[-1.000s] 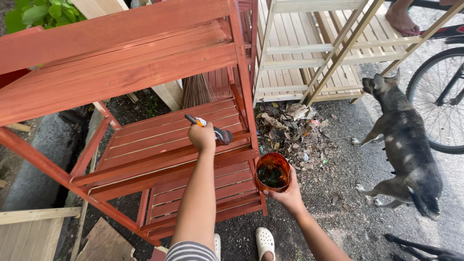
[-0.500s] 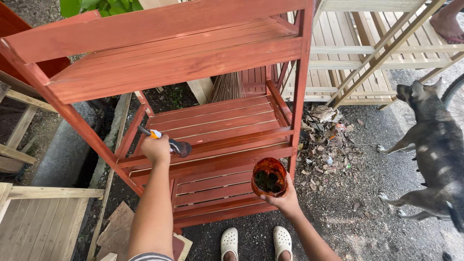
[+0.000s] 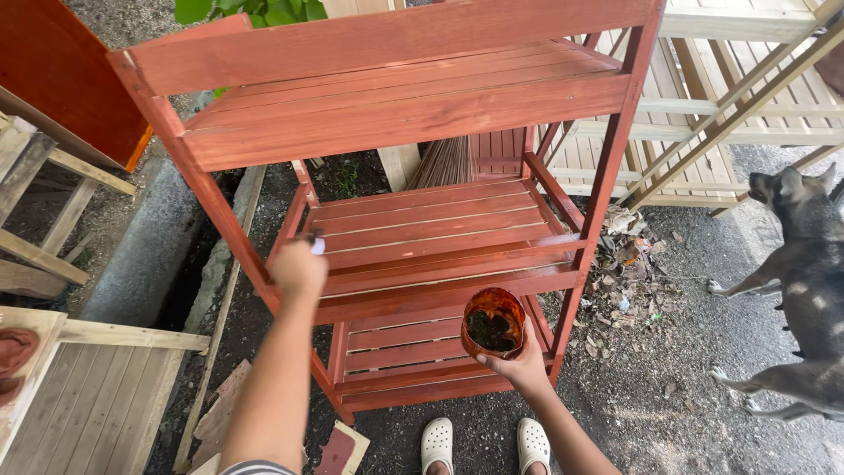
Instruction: The person applies reddish-brown wood stain to a slatted wooden shelf unit using a hand-held applicator, wiping the liquid onto the frame and boards. They pause to carry the stain container to a table, pour more stain from a bottle into it, then return and continue coating the shelf surfaces.
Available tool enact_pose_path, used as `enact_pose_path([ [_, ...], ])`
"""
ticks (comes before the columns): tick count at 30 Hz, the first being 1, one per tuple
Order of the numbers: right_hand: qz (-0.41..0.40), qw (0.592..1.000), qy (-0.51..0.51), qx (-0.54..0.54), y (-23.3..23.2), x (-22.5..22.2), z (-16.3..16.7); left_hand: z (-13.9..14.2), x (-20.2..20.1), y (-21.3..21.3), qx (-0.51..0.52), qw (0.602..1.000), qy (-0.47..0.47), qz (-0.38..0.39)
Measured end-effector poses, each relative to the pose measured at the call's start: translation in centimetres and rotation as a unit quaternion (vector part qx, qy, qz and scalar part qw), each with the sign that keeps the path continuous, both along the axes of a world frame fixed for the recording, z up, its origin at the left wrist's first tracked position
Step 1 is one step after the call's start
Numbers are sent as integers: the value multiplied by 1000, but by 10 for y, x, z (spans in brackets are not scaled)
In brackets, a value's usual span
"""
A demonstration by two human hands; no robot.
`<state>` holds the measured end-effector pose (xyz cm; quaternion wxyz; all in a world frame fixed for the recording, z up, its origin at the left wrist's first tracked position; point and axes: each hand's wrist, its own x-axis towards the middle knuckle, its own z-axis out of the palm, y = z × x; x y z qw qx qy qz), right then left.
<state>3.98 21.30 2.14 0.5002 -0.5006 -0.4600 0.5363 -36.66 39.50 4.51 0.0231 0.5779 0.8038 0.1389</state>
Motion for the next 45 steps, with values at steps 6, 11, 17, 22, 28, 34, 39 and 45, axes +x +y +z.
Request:
enact_pose_path([
  [6,-5,999,-42,-3,8,-15,11,-11,131,-10,56,981,-19,-185],
  [11,-6,1000,-9,24,16,-17,14,-10,91,-15,45,991,-29,-123],
  [17,2,1000,-3,7,14,-23,8,-18,-18,-18,21,991,92,-98],
  [22,0,1000,-19,7,10,-25,7,-33,-22,-8,21,974,175,-142],
  [28,2,999,-35,-6,18,-11,24,12,-10,12,3,912,373,-169],
  [34,-3,998,-46,38,34,-4,37,85,-9,46,92,852,477,-196],
  [39,6,998,-43,50,45,-12,42,101,-10,46,101,813,529,-223],
  [45,36,999,-19,36,59,-41,42,95,-36,11,204,869,423,-157],
])
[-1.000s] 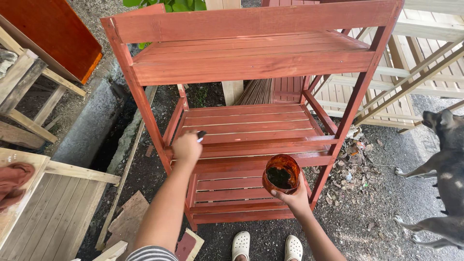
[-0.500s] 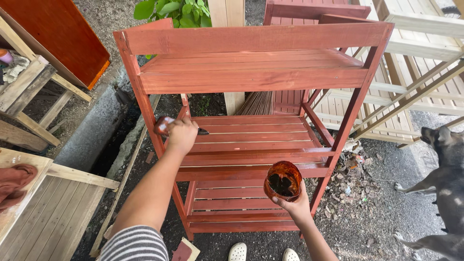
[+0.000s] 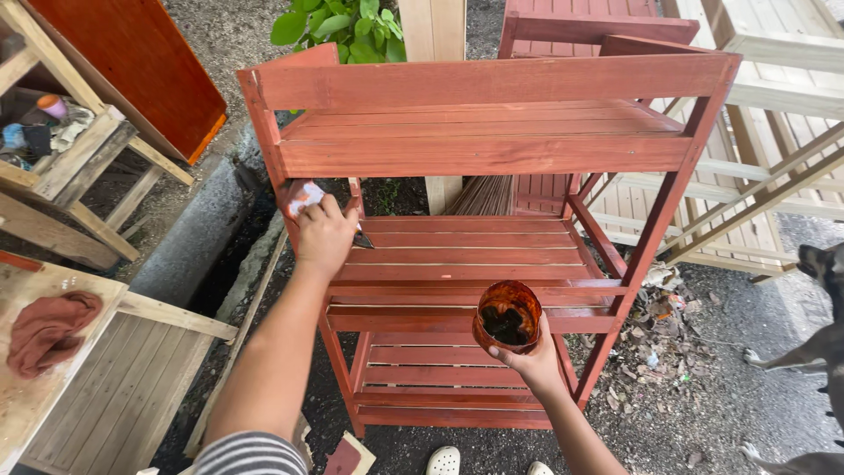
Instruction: The person applies reddish-brown wood stain to a slatted wooden shelf unit using a hand-held applicator, wiping the liquid onto the frame and boards. They pause to carry the stain container to a table, pour more stain from a bottle into it, then return and continue coating the shelf surfaces.
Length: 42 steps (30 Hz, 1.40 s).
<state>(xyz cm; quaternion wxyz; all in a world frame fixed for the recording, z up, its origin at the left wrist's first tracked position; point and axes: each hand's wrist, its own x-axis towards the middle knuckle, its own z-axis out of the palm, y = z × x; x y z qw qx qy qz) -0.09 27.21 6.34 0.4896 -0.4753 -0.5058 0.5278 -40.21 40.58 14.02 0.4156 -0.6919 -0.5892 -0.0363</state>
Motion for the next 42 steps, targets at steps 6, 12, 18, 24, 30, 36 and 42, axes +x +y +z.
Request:
enact_pose_path([
  [6,23,1000,-15,7,6,-12,5,-26,19,-23,-61,993,-89,40],
  [12,30,999,-14,-20,1,-19,9,15,12,1,-31,998,-56,-26],
  [18,56,998,8,1,-2,-29,0,16,2,1,-41,981,-188,-18],
  [24,62,998,10,-8,-2,-21,-5,-48,3,-37,-98,955,-280,10],
  [30,39,999,-13,9,-10,3,-4,-110,11,-67,-159,920,-347,86],
  [36,22,1000,-2,19,-19,20,-1,-86,0,-48,-171,914,-356,90],
  [42,4,1000,-7,23,-25,25,-2,10,-6,-27,-85,959,-271,12],
])
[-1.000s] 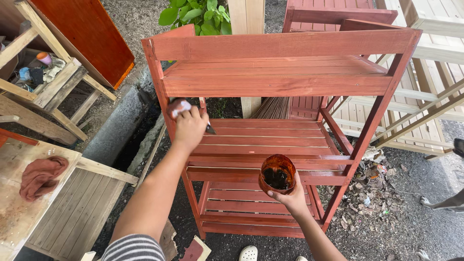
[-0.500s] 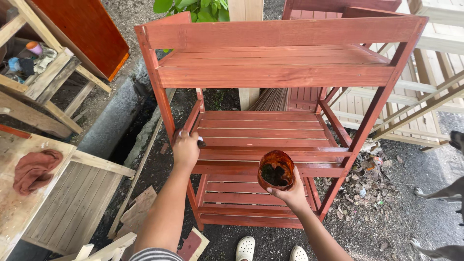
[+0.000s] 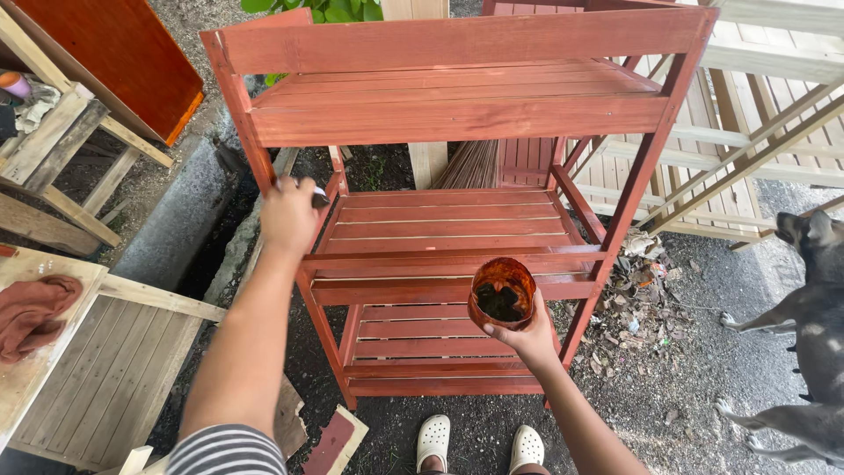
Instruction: The person applies reddish-brown wood stain to a slatted wooden shelf unit using a hand-held applicator, wiping the liquid onto the frame and boards. They pause to carry the stain container to a table, pour more stain from a bottle into it, then return and continue coating the shelf surfaces.
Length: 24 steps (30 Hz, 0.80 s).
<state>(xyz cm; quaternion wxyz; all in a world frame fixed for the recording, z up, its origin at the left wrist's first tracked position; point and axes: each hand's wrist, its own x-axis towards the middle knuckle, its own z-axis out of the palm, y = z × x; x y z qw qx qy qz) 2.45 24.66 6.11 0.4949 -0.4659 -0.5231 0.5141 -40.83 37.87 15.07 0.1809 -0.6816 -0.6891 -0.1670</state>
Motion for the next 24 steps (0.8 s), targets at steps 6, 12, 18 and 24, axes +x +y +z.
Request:
enact_pose_path([
  [6,-11,1000,24,7,-10,12,-8,36,15,-7,155,985,-34,-67],
  [12,-55,998,-9,9,-17,52,-5,-43,146,9,68,834,-548,-21],
  [18,-114,993,14,-37,-32,117,5,-115,344,20,-13,644,-762,-66],
  [24,-183,982,36,-34,-50,183,1,-153,448,40,-50,413,-909,-29],
])
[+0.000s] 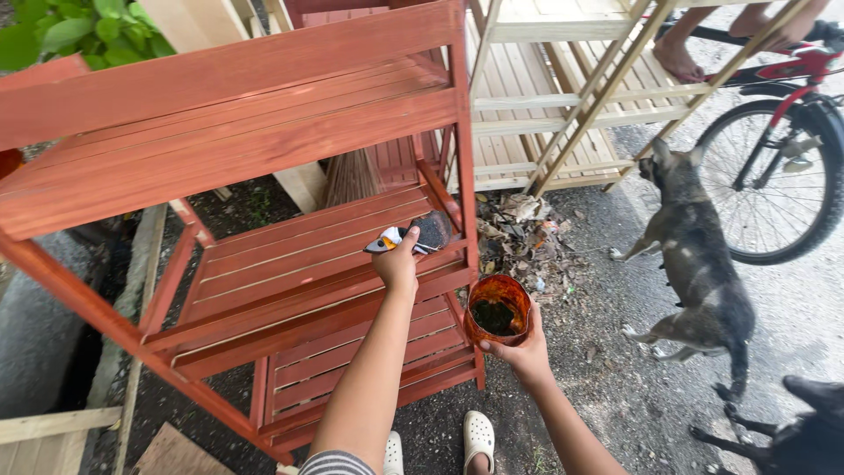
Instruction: The person applies reddish-brown wood stain to a slatted wooden shelf unit using a hand-held applicator, wiping the liquid onto the frame and boards. They pause to carry the stain container to a table, pour more stain from a bottle into it, then return and continue coating the shelf surfaces.
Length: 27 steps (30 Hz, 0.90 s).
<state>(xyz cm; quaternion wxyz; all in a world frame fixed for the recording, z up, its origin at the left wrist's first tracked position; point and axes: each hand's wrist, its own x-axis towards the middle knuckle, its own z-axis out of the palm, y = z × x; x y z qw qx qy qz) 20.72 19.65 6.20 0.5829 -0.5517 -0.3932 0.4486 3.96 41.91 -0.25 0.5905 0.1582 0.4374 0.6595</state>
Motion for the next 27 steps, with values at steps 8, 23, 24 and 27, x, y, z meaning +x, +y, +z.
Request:
enact_pose_path([
  [8,-12,996,-79,-28,-14,79,-9,-35,69,11,-122,988,-57,72],
  [23,58,997,-47,0,7,100,-25,93,48,102,71,974,-205,71],
  [24,62,997,-43,-1,10,99,-25,86,45,103,70,966,-241,61],
  [27,77,996,-37,8,15,101,-24,66,37,106,76,931,-346,89],
])
